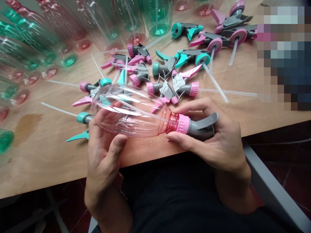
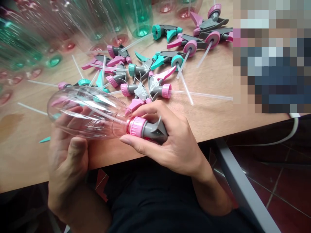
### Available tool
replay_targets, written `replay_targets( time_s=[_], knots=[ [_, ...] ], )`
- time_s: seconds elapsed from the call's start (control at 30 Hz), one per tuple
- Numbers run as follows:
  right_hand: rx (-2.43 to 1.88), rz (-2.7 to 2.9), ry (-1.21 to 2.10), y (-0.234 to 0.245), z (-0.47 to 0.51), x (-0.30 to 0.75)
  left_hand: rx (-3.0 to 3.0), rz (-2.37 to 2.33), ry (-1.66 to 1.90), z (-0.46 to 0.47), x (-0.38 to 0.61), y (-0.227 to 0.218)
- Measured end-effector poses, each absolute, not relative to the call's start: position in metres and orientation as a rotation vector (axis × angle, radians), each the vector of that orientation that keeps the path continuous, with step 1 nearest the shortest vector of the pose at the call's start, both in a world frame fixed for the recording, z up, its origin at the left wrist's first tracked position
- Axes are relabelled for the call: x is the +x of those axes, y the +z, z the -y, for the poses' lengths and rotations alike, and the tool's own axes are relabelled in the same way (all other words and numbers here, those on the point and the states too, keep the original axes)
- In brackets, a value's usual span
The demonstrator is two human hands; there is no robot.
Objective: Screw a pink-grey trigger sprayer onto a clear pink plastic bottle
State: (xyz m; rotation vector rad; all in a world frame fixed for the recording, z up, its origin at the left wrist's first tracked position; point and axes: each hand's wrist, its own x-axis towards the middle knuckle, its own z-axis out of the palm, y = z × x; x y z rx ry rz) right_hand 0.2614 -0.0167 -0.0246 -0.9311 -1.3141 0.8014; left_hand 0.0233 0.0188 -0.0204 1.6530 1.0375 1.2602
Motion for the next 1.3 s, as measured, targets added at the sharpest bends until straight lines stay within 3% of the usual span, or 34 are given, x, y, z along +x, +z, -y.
replay_targets(
  time_s=[1.3],
  knots=[
    [-1.040, 1.317, 0.695, -0.0218, 0.0170, 0.2610, 1.601, -1.068, 1.284, -0.0204, 0.0299, -0.0181]
  ],
)
